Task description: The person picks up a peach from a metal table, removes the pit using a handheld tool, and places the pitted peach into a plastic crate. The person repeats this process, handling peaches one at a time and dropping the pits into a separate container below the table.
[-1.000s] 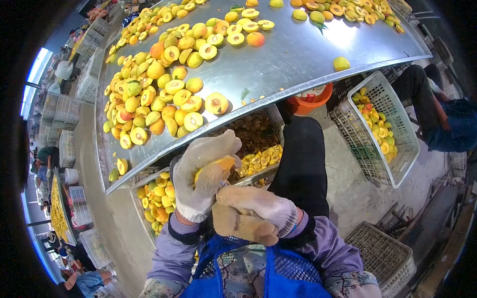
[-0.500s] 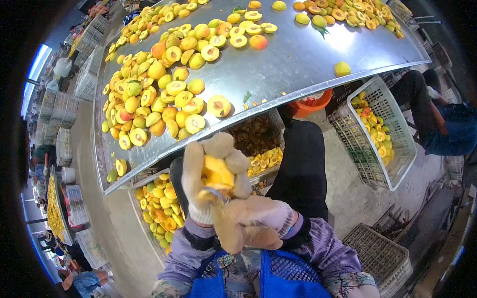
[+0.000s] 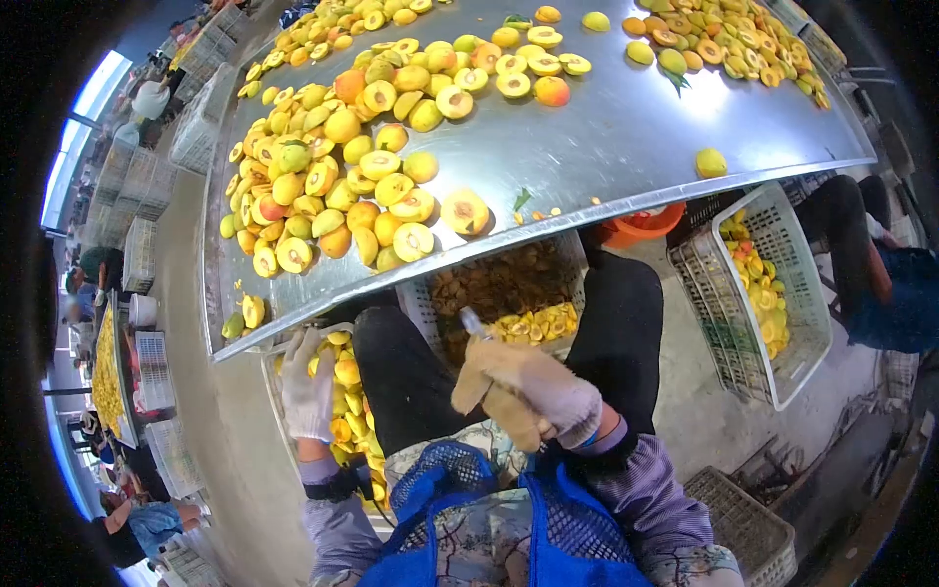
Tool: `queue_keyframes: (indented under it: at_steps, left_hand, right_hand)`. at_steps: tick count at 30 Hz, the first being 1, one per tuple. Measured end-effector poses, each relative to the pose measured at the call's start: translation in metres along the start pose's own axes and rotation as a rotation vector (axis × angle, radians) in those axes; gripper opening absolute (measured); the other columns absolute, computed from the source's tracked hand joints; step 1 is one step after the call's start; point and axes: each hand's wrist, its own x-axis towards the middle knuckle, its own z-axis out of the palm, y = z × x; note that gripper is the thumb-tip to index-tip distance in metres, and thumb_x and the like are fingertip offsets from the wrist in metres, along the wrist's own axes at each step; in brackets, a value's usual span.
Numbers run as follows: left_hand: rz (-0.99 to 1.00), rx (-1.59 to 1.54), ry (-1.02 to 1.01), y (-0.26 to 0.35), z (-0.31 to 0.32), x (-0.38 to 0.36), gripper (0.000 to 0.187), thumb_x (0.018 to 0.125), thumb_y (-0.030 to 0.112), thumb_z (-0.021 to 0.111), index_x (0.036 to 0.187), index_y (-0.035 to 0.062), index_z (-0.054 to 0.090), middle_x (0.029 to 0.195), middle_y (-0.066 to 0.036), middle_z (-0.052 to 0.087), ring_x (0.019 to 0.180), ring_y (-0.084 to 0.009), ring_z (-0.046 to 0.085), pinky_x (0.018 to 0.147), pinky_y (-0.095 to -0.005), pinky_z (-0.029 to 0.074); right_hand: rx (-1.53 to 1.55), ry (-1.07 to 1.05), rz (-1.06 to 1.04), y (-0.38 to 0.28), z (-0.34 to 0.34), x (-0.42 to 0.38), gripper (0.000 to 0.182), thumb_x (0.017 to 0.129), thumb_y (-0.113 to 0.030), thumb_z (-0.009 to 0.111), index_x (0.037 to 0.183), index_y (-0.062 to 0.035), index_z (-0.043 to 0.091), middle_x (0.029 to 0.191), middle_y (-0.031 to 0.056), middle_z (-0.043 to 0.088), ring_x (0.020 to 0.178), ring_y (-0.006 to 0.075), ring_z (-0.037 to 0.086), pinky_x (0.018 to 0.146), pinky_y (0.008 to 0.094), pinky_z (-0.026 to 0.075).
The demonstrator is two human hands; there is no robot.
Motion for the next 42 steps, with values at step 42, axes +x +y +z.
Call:
queue_keyframes:
  at_steps: [42]
  left_hand:
    - [-0.172, -1.678, -0.504, 0.207, 0.001, 0.034, 0.065, 0.099, 0.052, 0.041, 0.132, -0.0042, 0.050, 0.117, -0.019, 0.062, 0.096, -0.0235, 0.062, 0.081, -0.0353, 0.054]
  right_hand:
    - [-0.694, 0.174, -0.082, -0.020, 0.036, -0.010, 0.034, 0.092, -0.038, 0.059, 0.093, -0.0043, 0.056, 0.064, 0.0057, 0.060, 0.057, 0.0137, 0.063, 0.055, 0.0281, 0.049]
